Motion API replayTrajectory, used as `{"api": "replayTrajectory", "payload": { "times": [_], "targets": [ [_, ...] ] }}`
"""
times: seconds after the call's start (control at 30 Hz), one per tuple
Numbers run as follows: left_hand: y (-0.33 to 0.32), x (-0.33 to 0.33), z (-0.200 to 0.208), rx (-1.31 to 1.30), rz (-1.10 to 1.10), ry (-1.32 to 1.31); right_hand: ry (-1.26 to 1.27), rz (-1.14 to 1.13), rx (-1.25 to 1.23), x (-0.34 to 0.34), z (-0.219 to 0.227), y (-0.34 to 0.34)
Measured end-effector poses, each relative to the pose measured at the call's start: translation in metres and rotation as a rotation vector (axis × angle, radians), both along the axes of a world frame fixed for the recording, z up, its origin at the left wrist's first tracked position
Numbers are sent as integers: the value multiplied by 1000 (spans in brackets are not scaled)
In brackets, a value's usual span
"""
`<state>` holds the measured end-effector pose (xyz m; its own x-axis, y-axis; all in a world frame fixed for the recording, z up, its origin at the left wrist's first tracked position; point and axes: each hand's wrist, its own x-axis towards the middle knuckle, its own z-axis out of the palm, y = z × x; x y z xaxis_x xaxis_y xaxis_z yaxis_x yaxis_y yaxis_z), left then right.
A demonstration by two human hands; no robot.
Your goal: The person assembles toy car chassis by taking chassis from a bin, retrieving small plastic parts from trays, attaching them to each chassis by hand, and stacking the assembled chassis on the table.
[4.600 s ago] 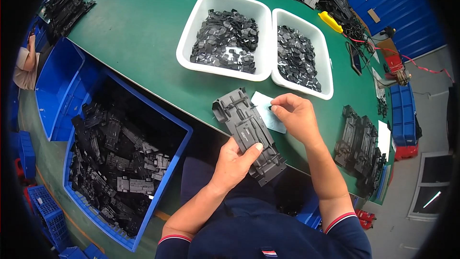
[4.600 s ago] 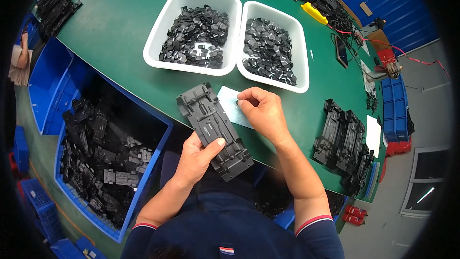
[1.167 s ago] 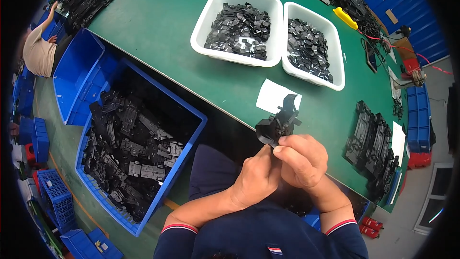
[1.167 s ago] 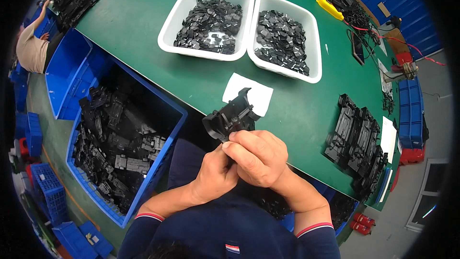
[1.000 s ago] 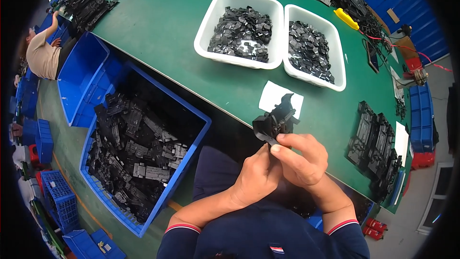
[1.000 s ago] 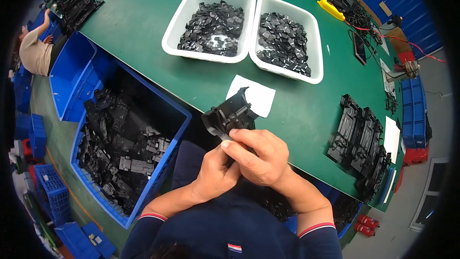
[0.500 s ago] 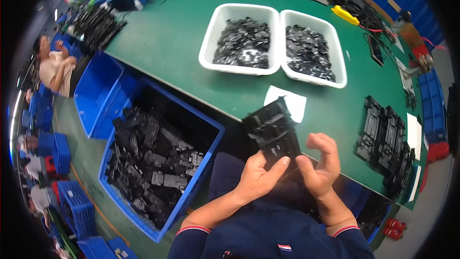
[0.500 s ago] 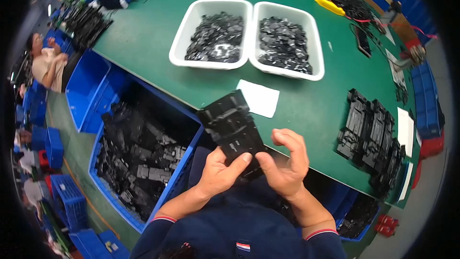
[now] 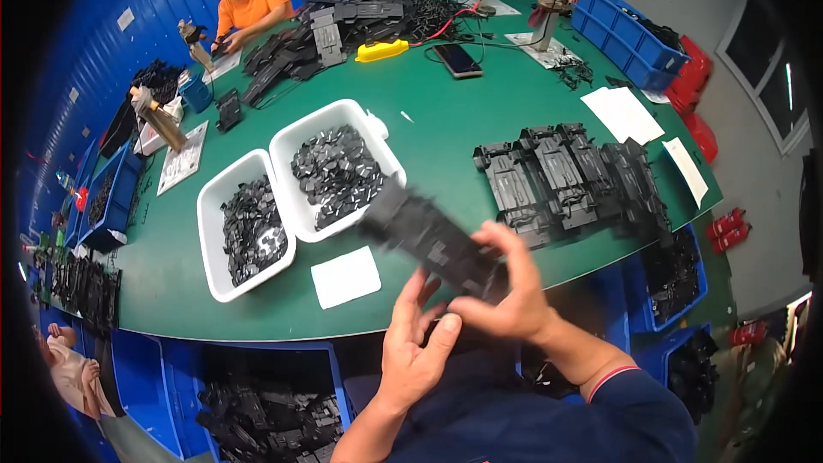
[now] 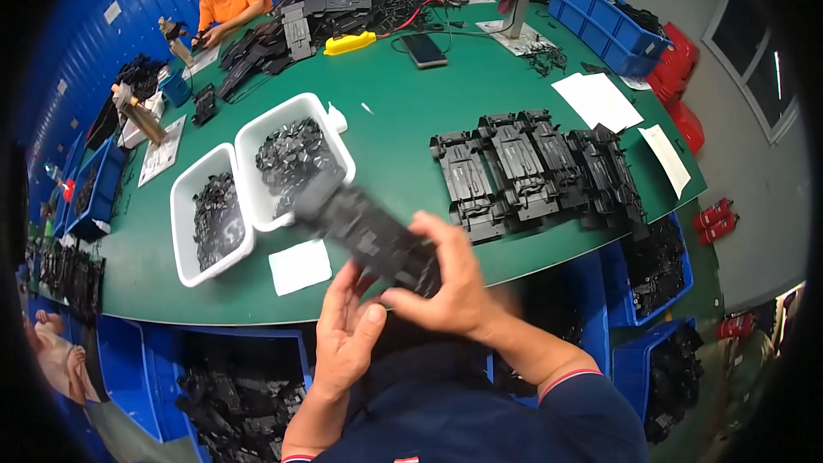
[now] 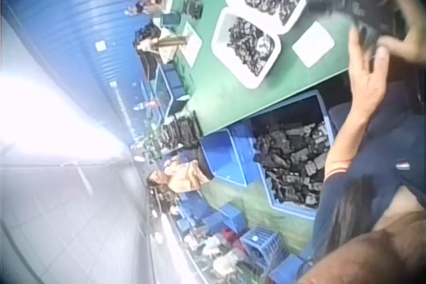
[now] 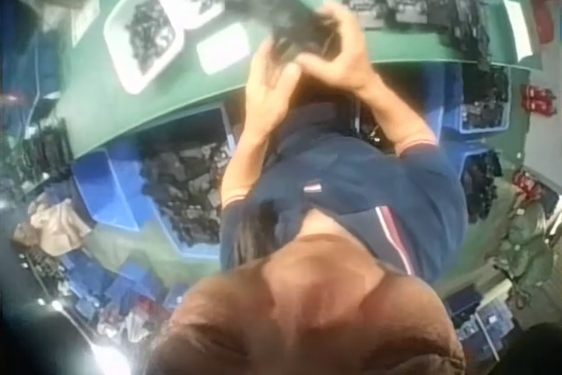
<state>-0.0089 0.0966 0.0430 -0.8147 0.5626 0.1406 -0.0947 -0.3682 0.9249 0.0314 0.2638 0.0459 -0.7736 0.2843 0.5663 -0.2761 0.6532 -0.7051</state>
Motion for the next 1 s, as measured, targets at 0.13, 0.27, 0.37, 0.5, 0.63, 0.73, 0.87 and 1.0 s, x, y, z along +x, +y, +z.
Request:
{"api": "replayTrajectory", "payload": {
  "times": [0.13, 0.27, 0.37, 0.5, 0.63, 0.73, 0.87, 1.0],
  "targets": [
    [-21, 2, -5, -110, 56, 41, -114, -413, 136, -8, 3, 53],
    [-60, 3, -32, -173, 232, -83, -233, -645, 324, -19, -5, 83],
    [-95, 3, -54, -259, 429, -158, -335, -720, 370, -23, -4, 84],
    [-150, 8, -76, -312, 700, -216, -352, -734, 501, -26, -5, 82],
    [-219, 13, -108, -304, 976, -357, -92, -597, 491, -25, 2, 71],
    [-286, 7, -199, -657, 1234, -386, 33, -396, 326, -19, -1, 38],
    [-386, 27, -348, -1596, 1351, -384, -45, -95, 206, -12, -23, -8],
    [-400, 49, -420, -1373, 825, -987, -85, -5, 196, -18, -50, -23]
  ]
}}
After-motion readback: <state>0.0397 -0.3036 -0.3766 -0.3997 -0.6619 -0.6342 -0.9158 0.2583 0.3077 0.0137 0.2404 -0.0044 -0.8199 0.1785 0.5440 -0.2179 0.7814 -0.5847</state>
